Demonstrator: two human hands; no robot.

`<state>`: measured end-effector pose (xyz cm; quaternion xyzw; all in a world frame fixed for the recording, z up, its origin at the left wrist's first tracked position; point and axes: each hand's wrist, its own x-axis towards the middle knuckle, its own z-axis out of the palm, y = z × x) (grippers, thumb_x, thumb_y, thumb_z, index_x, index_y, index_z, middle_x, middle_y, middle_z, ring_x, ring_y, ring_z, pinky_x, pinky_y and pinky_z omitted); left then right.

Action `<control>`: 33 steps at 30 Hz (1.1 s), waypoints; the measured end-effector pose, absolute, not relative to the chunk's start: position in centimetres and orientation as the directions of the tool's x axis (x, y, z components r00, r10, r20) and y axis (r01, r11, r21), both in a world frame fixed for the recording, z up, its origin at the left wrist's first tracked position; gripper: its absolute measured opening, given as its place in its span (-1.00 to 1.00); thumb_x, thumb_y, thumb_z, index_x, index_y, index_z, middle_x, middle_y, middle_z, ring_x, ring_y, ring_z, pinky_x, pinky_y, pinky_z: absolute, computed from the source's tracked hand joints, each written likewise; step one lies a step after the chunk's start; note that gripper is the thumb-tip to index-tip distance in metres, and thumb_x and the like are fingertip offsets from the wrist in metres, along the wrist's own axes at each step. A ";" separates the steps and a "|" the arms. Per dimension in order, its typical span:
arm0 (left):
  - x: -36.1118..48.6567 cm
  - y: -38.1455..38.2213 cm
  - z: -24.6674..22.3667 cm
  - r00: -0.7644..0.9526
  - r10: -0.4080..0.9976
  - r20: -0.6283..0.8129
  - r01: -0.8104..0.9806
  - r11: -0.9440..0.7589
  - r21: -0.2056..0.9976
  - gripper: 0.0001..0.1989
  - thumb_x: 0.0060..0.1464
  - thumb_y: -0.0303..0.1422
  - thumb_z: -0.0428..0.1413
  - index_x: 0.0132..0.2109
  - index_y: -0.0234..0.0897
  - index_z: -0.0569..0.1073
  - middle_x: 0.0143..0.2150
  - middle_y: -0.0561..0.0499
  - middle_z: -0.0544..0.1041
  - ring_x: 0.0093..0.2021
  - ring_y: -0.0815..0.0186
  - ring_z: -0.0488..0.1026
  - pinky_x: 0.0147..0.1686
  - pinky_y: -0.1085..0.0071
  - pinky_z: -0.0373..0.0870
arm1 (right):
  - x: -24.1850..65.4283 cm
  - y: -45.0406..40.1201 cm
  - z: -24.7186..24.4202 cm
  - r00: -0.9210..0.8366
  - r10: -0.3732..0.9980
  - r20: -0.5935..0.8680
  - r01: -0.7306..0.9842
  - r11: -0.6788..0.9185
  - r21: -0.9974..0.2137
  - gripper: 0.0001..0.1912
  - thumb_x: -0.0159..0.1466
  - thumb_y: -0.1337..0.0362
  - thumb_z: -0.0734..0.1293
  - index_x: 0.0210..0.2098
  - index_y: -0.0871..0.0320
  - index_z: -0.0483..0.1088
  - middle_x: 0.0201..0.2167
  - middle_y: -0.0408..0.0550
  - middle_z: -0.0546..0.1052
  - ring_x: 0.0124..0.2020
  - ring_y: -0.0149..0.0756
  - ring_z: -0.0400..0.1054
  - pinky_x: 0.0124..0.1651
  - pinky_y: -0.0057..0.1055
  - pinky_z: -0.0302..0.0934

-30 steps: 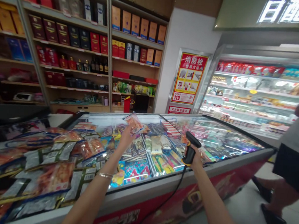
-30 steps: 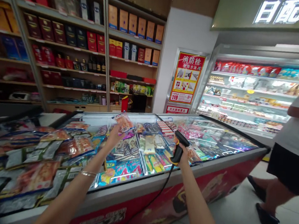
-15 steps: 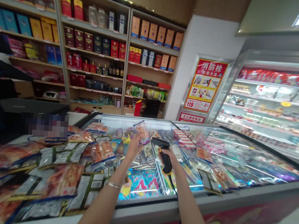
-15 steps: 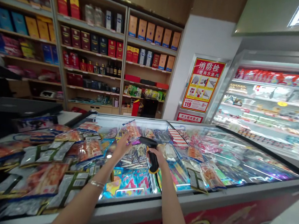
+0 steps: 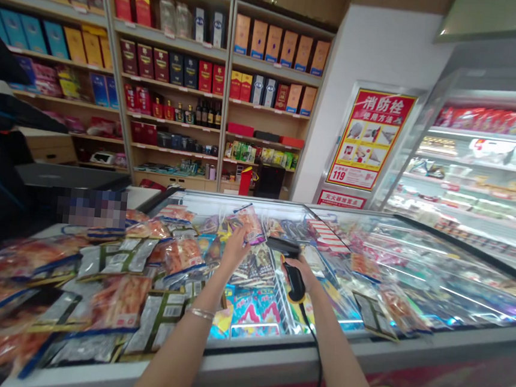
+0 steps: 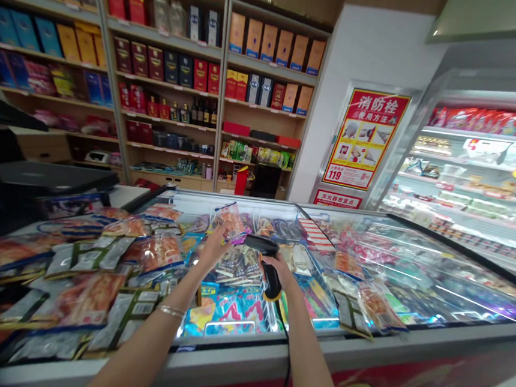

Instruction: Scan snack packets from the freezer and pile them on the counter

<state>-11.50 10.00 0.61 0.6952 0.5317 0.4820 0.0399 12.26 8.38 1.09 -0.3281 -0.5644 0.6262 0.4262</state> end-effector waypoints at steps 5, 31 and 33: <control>-11.4 9.8 0.6 -0.014 0.770 0.637 0.697 -0.449 0.559 -0.41 -0.05 -0.59 0.02 0.17 -0.20 0.26 -0.12 -0.04 0.39 -0.18 0.26 0.37 -0.12 0.33 0.34 | 12.4 8.5 1.0 -0.404 0.912 0.077 -0.191 -0.002 -0.982 -0.64 -0.04 0.03 0.43 -0.41 0.17 0.35 -0.71 -0.18 0.38 -0.78 -0.40 0.22 -0.73 -0.50 0.08; -30.2 -2.6 8.7 -0.580 0.400 0.710 0.805 0.416 0.423 -0.48 0.19 -0.18 -0.06 0.18 -0.45 0.31 -0.13 -0.28 0.51 -0.05 -0.02 0.39 0.00 0.05 0.23 | -7.2 8.2 1.7 -0.630 0.758 0.168 -0.466 -0.196 -0.863 -0.70 0.03 0.03 0.42 -0.43 0.12 0.36 -0.65 -0.22 0.31 -0.69 -0.47 0.16 -0.70 -0.56 0.12; -29.9 -2.4 8.0 -0.554 0.388 0.737 0.810 0.456 0.369 -0.54 0.22 -0.22 -0.10 0.12 -0.44 0.37 -0.09 -0.28 0.50 -0.03 -0.02 0.37 0.01 0.05 0.21 | -7.3 8.6 0.7 -0.655 0.744 0.134 -0.433 -0.225 -0.873 -0.71 0.05 0.03 0.41 -0.44 0.12 0.36 -0.64 -0.21 0.31 -0.69 -0.45 0.16 -0.68 -0.53 0.14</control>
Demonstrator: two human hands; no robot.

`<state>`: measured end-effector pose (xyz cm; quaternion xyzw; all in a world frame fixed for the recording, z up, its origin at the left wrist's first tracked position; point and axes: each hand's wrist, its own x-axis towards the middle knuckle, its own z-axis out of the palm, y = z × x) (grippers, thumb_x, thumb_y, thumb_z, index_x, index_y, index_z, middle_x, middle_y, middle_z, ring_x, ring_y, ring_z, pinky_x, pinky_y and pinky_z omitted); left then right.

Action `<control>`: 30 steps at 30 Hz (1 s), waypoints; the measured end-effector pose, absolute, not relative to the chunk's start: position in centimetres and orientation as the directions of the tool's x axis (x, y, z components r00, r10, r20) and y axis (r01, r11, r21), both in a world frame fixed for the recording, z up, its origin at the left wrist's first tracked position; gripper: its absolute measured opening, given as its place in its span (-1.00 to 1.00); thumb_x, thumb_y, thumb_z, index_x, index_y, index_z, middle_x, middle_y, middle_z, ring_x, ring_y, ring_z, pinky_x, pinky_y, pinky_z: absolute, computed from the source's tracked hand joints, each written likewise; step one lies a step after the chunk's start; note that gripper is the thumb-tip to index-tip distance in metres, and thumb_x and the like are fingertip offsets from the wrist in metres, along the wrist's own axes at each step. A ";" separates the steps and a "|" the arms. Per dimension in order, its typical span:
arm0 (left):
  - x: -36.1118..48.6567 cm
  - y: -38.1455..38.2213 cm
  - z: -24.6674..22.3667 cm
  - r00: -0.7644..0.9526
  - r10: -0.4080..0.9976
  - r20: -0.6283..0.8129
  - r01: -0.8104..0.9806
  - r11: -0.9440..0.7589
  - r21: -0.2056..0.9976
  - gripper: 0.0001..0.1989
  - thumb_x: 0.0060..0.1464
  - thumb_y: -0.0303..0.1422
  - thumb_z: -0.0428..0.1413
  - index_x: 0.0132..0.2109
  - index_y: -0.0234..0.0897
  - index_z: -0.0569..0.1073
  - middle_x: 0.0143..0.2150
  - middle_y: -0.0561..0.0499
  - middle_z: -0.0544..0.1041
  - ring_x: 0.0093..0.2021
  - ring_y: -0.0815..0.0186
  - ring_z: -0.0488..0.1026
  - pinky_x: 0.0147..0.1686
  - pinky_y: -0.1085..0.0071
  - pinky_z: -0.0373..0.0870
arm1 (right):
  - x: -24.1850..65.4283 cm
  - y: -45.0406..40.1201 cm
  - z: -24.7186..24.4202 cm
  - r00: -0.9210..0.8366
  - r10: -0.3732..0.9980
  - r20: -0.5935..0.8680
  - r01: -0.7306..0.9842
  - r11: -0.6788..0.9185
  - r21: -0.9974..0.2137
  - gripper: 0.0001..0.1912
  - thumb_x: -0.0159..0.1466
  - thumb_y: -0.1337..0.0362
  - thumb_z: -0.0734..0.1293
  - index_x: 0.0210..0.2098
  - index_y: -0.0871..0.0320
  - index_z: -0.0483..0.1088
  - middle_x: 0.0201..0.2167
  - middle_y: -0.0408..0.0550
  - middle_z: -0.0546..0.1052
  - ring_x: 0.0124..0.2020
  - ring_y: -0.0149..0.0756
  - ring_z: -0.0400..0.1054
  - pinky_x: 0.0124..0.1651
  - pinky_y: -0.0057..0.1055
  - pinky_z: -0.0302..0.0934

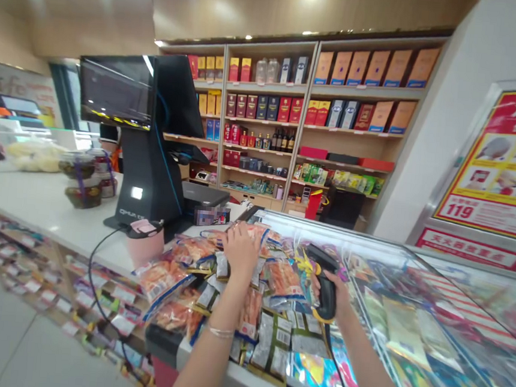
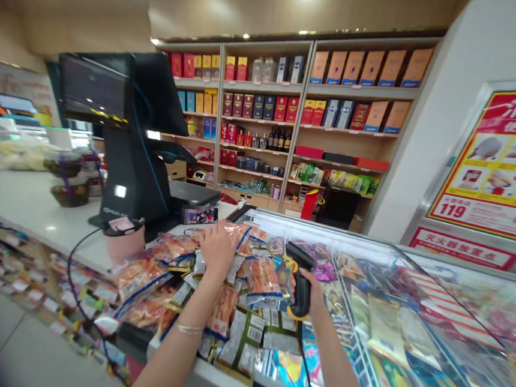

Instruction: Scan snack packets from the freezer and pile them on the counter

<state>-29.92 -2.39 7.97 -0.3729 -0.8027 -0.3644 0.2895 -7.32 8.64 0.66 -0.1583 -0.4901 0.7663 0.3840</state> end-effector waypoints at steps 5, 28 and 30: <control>-29.0 -2.0 7.1 -0.479 0.472 0.740 0.862 0.410 0.298 -0.64 0.20 -0.31 -0.07 0.06 -0.35 0.41 -0.08 -0.20 0.48 -0.02 0.04 0.34 0.08 0.10 0.16 | -6.6 9.1 -0.4 -0.682 0.724 0.106 -0.417 -0.265 -0.869 -0.67 0.07 0.01 0.39 -0.53 0.12 0.29 -0.64 -0.17 0.29 -0.66 -0.43 0.15 -0.67 -0.53 0.14; -26.5 -2.2 11.3 -0.428 0.632 0.646 0.899 0.372 0.231 -0.71 0.17 -0.30 -0.04 -0.10 -0.40 0.44 -0.12 -0.29 0.46 0.00 -0.03 0.33 0.00 0.08 0.19 | 0.9 5.9 5.0 -0.438 0.880 0.186 -0.498 -0.064 -0.865 -0.76 0.05 0.09 0.38 -0.40 0.12 0.39 -0.64 -0.20 0.32 -0.68 -0.42 0.19 -0.69 -0.50 0.16; -23.6 -1.8 12.2 -0.378 0.642 0.667 0.924 0.306 0.229 -0.71 0.17 -0.31 -0.03 -0.10 -0.40 0.44 -0.12 -0.29 0.46 -0.01 -0.03 0.32 0.01 0.08 0.18 | 4.8 5.1 6.5 -0.369 0.899 0.237 -0.500 0.023 -0.866 -0.76 0.05 0.10 0.37 -0.37 0.12 0.40 -0.64 -0.20 0.31 -0.67 -0.41 0.20 -0.68 -0.50 0.16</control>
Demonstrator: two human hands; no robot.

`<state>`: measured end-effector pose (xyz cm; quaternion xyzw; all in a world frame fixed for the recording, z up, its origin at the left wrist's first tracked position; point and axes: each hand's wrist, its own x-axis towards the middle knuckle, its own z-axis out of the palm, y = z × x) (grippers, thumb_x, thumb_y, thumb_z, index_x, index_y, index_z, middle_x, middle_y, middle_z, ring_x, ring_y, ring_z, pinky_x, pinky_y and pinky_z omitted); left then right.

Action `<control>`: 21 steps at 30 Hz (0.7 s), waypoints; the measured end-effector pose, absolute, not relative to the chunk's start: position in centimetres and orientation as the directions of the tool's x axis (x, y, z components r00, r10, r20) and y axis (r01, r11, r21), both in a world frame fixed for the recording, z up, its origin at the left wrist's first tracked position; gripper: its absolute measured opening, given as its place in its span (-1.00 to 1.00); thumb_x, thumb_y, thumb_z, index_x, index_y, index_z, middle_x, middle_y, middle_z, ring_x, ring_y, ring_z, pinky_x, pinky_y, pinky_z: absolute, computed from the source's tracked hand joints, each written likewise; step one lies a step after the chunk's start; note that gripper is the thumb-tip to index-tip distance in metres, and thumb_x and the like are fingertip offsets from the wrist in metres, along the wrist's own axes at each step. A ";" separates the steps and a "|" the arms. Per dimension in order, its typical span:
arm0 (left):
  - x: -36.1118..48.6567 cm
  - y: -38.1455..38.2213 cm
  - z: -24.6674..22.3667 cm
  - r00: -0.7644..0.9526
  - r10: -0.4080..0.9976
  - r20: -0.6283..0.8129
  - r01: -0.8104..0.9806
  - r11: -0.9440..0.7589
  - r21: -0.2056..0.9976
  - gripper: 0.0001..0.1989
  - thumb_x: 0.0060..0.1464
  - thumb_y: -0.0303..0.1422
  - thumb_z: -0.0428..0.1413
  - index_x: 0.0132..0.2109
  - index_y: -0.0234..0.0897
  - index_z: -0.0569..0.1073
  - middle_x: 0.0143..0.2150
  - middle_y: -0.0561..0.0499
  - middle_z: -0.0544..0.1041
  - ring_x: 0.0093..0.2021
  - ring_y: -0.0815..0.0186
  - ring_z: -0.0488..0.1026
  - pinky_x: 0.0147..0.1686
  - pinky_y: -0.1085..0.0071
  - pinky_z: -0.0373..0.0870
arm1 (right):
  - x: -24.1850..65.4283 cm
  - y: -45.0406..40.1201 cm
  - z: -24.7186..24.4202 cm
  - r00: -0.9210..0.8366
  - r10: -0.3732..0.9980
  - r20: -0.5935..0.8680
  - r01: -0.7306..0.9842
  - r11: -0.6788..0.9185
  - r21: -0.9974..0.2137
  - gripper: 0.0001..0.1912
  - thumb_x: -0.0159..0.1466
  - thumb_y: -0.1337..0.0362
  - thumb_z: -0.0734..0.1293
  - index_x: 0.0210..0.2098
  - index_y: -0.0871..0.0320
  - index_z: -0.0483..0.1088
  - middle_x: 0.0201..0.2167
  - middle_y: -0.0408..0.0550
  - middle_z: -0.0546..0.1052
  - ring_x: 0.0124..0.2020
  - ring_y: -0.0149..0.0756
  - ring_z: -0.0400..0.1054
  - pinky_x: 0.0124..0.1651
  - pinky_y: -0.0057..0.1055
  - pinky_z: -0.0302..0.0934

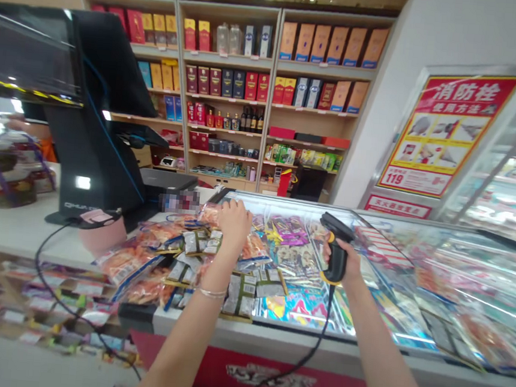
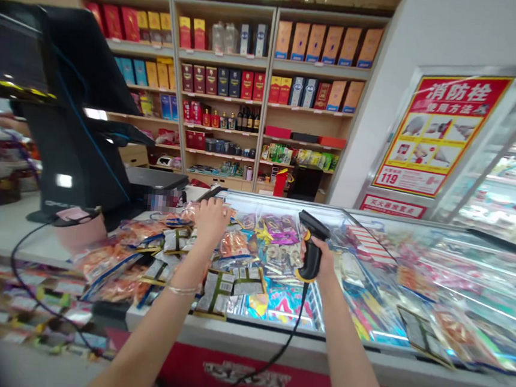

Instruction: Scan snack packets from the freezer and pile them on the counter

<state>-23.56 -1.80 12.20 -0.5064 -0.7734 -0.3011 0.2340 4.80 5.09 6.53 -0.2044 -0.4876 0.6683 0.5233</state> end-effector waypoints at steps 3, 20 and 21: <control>-17.5 -0.8 12.8 -0.287 0.683 0.672 0.956 0.165 0.241 -0.73 0.16 -0.33 -0.02 -0.08 -0.40 0.44 -0.11 -0.27 0.45 -0.01 -0.02 0.32 -0.01 0.09 0.18 | 11.3 3.7 8.2 -0.246 0.927 0.283 -0.467 0.142 -0.873 -0.78 0.06 0.11 0.35 -0.36 0.11 0.40 -0.63 -0.19 0.30 -0.67 -0.40 0.19 -0.68 -0.48 0.16; 13.2 5.2 3.3 0.266 0.846 0.461 0.815 -0.454 0.361 -0.67 0.19 -0.25 0.00 0.02 -0.34 0.40 -0.06 -0.24 0.48 0.04 0.01 0.35 0.03 0.11 0.23 | 33.1 1.4 1.6 0.215 0.962 0.170 -0.462 0.253 -0.850 -0.73 -0.01 0.09 0.38 -0.40 0.10 0.34 -0.63 -0.24 0.32 -0.67 -0.44 0.20 -0.67 -0.55 0.17; 14.1 5.3 2.4 0.301 0.839 0.453 0.797 -0.482 0.364 -0.61 0.18 -0.21 0.02 0.07 -0.35 0.37 -0.03 -0.26 0.47 0.06 0.00 0.34 0.05 0.10 0.22 | 33.2 1.6 0.8 0.231 0.958 0.167 -0.475 0.261 -0.840 -0.73 -0.01 0.10 0.39 -0.40 0.10 0.33 -0.63 -0.25 0.32 -0.67 -0.45 0.19 -0.67 -0.56 0.17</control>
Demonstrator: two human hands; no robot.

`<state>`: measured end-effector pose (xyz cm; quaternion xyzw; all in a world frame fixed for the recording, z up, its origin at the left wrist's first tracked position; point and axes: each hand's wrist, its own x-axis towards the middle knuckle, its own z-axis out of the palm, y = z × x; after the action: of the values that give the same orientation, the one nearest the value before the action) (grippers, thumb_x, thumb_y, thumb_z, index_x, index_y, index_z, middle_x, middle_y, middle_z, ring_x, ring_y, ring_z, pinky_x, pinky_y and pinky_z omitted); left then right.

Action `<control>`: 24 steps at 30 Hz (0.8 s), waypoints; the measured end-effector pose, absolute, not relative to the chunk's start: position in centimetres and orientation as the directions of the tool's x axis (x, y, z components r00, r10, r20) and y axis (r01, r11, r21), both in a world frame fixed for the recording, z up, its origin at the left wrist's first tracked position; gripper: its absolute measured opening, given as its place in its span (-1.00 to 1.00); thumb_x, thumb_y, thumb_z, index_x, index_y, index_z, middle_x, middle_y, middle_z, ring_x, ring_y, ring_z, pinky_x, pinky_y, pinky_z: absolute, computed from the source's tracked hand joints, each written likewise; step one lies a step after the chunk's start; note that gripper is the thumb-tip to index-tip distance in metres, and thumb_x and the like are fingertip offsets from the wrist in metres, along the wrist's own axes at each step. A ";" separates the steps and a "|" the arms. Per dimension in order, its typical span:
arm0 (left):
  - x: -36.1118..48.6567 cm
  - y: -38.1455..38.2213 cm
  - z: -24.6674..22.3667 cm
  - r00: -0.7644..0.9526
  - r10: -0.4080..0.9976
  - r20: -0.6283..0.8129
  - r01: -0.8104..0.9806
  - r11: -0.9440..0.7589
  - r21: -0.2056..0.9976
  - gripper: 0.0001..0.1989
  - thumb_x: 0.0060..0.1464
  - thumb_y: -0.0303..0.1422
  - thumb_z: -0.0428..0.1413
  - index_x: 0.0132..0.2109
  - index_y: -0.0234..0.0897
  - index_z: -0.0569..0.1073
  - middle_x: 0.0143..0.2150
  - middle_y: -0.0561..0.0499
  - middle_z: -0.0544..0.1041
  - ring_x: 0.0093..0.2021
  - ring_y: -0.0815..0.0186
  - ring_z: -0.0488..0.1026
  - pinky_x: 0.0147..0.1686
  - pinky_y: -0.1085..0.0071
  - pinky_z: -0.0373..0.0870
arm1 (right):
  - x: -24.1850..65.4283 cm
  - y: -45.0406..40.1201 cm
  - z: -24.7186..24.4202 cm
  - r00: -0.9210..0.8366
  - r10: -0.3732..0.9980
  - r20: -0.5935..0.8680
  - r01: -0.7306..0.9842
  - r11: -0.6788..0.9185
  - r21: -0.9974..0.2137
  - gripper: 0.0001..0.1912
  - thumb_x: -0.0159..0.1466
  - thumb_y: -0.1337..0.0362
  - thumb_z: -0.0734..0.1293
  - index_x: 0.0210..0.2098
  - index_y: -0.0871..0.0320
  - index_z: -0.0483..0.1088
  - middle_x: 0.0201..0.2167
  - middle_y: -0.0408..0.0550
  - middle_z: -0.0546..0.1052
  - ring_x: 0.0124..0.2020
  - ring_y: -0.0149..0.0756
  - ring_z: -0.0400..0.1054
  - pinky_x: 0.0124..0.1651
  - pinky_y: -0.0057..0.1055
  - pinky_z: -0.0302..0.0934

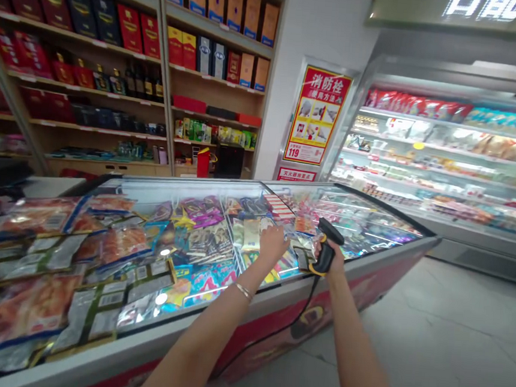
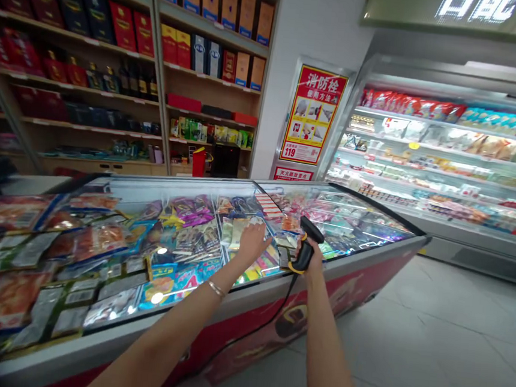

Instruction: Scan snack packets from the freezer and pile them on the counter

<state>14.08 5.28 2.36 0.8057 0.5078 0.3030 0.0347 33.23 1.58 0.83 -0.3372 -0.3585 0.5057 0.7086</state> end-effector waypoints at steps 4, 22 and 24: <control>16.2 6.2 -0.9 0.484 0.775 0.405 0.704 -0.620 0.346 -0.36 0.03 -0.04 0.14 0.16 -0.32 0.28 0.09 -0.29 0.41 0.16 -0.06 0.27 0.16 0.03 0.11 | 33.1 2.3 -1.2 0.296 0.938 0.180 -0.524 0.317 -0.791 -0.74 -0.01 0.11 0.38 -0.40 0.10 0.32 -0.62 -0.27 0.32 -0.68 -0.47 0.19 -0.67 -0.56 0.20; 8.2 9.1 0.7 0.356 0.873 0.334 0.368 -0.459 0.808 -0.50 0.02 -0.47 0.10 0.14 -0.23 0.24 -0.21 0.01 0.51 -0.22 0.29 0.47 -0.19 0.38 0.39 | 24.2 3.5 0.3 0.072 0.982 0.173 -0.602 0.182 -0.777 -0.75 0.01 0.09 0.38 -0.42 0.09 0.32 -0.65 -0.24 0.34 -0.69 -0.44 0.20 -0.70 -0.53 0.15; 3.9 9.9 2.0 0.245 0.871 0.425 0.377 -0.490 0.786 -0.40 0.06 -0.47 0.05 0.26 -0.27 0.13 -0.19 -0.04 0.51 -0.23 0.30 0.46 -0.16 0.37 0.39 | 21.7 3.9 0.8 -0.001 0.984 0.178 -0.611 0.140 -0.779 -0.75 0.02 0.10 0.38 -0.40 0.10 0.33 -0.65 -0.24 0.35 -0.69 -0.44 0.20 -0.69 -0.54 0.16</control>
<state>3.95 9.92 2.00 0.7387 0.4225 0.4462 0.2770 21.67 3.93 0.78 -0.2537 -0.3676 0.6046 0.6595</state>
